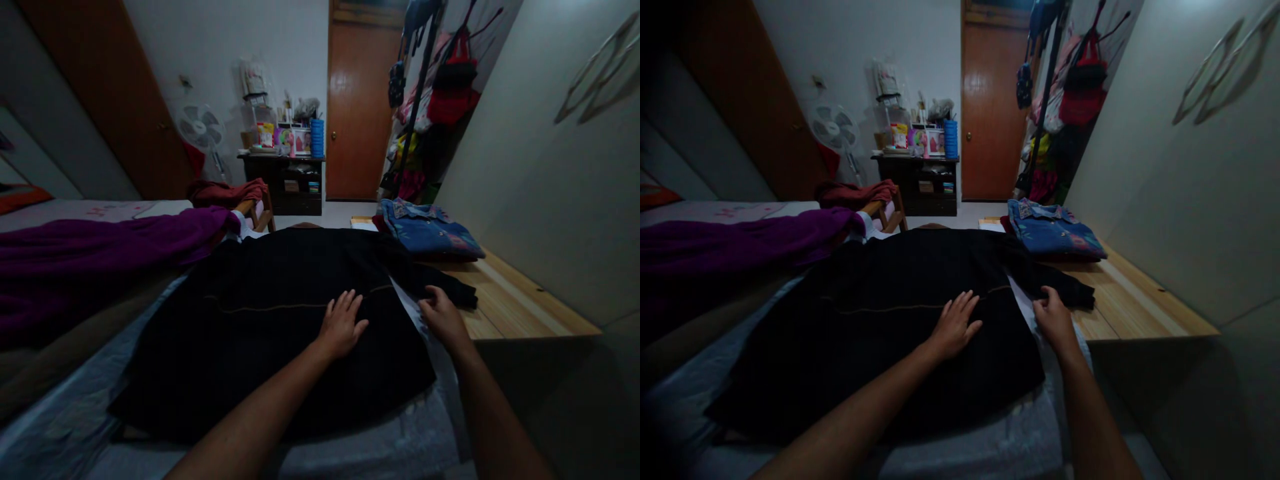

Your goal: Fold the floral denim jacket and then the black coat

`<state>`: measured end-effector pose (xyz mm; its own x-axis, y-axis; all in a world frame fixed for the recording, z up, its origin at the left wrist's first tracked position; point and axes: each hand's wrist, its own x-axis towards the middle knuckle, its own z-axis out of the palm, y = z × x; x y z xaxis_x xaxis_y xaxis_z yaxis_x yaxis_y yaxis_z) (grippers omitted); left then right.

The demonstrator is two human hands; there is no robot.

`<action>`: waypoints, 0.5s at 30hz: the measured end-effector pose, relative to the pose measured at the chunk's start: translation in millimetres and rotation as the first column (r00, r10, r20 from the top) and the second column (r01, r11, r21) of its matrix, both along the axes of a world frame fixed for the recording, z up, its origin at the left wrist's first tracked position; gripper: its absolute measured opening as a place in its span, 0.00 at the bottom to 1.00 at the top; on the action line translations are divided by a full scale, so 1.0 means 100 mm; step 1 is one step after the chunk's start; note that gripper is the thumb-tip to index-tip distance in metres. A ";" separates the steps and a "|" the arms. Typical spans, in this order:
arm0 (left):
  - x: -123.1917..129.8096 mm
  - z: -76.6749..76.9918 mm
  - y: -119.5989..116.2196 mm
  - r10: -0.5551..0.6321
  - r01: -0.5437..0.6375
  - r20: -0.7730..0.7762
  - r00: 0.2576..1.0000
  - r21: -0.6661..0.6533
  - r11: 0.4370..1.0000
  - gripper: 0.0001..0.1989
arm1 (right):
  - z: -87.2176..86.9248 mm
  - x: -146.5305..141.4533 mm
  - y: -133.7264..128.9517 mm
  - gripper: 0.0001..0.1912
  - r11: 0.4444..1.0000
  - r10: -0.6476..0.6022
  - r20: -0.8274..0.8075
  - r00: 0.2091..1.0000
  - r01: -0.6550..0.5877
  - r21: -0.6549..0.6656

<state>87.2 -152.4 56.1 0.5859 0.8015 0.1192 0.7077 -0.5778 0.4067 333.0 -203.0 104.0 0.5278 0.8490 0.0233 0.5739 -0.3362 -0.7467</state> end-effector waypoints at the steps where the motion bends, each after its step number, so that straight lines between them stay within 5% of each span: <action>1: 0.10 0.03 -0.02 -0.037 0.037 0.037 0.999 -0.001 0.999 0.31 | 0.01 0.00 0.03 0.29 0.999 -0.031 -0.186 0.982 0.036 0.026; 4: 0.35 0.05 -0.07 -0.113 0.115 0.104 0.988 -0.016 0.993 0.32 | 0.03 -0.06 0.10 0.38 0.988 -0.083 -0.608 0.790 0.146 0.055; 8: 0.49 -0.02 -0.08 -0.154 0.162 0.136 0.979 -0.053 0.985 0.31 | 0.00 -0.13 0.18 0.39 0.968 -0.102 -0.784 0.612 0.242 0.063; 10: 0.49 -0.04 -0.07 -0.161 0.173 0.153 0.975 -0.067 0.983 0.31 | -0.05 -0.13 0.22 0.37 0.956 -0.126 -0.762 0.635 0.283 0.077; 12: 0.48 -0.04 -0.05 -0.167 0.185 0.175 0.970 -0.089 0.979 0.32 | -0.09 -0.12 0.25 0.35 0.955 -0.152 -0.649 0.745 0.281 0.098; 15: 0.45 0.00 0.01 -0.180 0.224 0.240 0.954 -0.168 0.960 0.34 | -0.10 -0.11 0.32 0.32 0.966 -0.154 -0.237 0.959 0.197 0.170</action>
<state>132.0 -151.1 56.0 0.7146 0.6893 0.1196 0.4643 -0.5951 0.6560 321.9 -170.6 94.4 0.6783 0.7336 0.0421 0.3334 -0.2562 -0.9073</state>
